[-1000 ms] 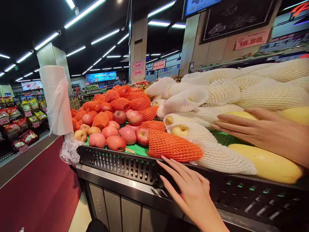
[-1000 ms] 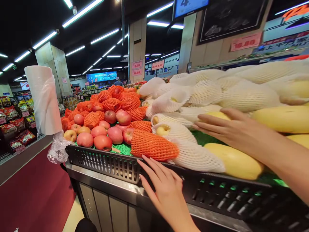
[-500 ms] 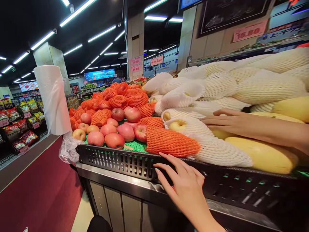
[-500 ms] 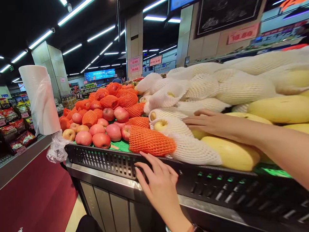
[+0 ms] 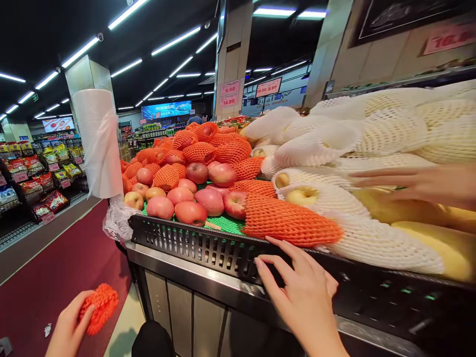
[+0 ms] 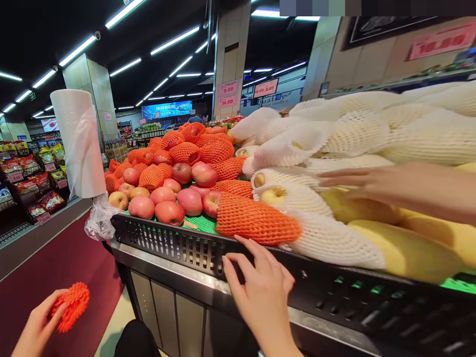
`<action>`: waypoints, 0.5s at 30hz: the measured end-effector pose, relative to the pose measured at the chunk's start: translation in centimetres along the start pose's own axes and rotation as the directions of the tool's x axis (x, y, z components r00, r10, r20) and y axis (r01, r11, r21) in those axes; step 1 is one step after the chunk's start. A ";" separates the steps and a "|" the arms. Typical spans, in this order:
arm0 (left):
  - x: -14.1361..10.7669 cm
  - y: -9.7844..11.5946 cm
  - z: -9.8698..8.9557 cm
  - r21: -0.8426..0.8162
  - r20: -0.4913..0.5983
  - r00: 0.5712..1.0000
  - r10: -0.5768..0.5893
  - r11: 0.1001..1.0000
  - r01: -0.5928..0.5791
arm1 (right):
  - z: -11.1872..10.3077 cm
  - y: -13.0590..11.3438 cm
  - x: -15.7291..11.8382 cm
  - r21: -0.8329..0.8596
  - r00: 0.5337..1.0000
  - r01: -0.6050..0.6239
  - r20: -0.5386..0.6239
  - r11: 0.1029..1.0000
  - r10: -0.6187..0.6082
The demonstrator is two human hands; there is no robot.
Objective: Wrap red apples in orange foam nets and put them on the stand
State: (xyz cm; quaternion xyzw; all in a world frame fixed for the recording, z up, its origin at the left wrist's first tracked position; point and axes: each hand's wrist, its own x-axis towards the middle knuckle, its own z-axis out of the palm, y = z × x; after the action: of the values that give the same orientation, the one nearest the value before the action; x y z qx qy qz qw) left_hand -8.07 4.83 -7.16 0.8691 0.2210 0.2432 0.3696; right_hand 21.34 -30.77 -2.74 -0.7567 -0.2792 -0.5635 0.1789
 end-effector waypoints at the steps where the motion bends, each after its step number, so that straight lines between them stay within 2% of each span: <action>1: 0.9 0.7 1.4 -0.080 0.037 0.999 0.003 0.997 0.000 | 0.0 -0.1 0.0 0.006 1.000 -0.012 0.008 1.000 0.012; 3: 2.5 2.5 4.5 -0.280 0.062 0.998 0.033 0.960 -0.014 | -0.2 -0.8 -0.3 0.041 0.998 -0.056 -0.002 0.998 0.056; 6: 3.7 4.9 9.1 -0.558 0.150 0.984 0.099 0.830 0.002 | -0.7 -3.8 -2.1 0.214 0.993 -0.119 0.010 0.970 0.120; 9: 3.7 6.3 13.1 -0.700 0.172 0.973 0.151 0.714 0.013 | -0.2 -8.4 -5.9 0.498 0.971 -0.166 0.232 0.851 0.053; 10: 3.5 6.7 14.1 -0.729 0.177 0.971 0.159 0.684 0.021 | 0.3 -9.9 -7.4 0.607 0.952 -0.204 0.307 0.768 0.011; 12: 3.0 7.5 15.7 -0.793 0.204 0.969 0.137 0.604 0.082 | 1.4 -12.1 -10.2 0.761 0.904 -0.402 0.419 0.509 0.086; 14: 2.7 8.4 16.4 -0.844 0.224 0.972 0.063 0.512 0.161 | 2.3 -13.2 -12.4 0.782 0.827 -0.561 0.541 0.271 0.153; 15: 2.7 8.8 16.5 -0.856 0.219 0.975 0.030 0.485 0.177 | 2.6 -13.4 -13.2 0.765 0.791 -0.611 0.591 0.202 0.154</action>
State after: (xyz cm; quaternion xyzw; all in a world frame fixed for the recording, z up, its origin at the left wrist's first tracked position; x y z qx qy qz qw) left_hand 5.53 -7.99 -9.88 0.5720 0.0657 0.2149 0.7889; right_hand 12.15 -21.72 -16.68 -0.6466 -0.3771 -0.0658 0.6598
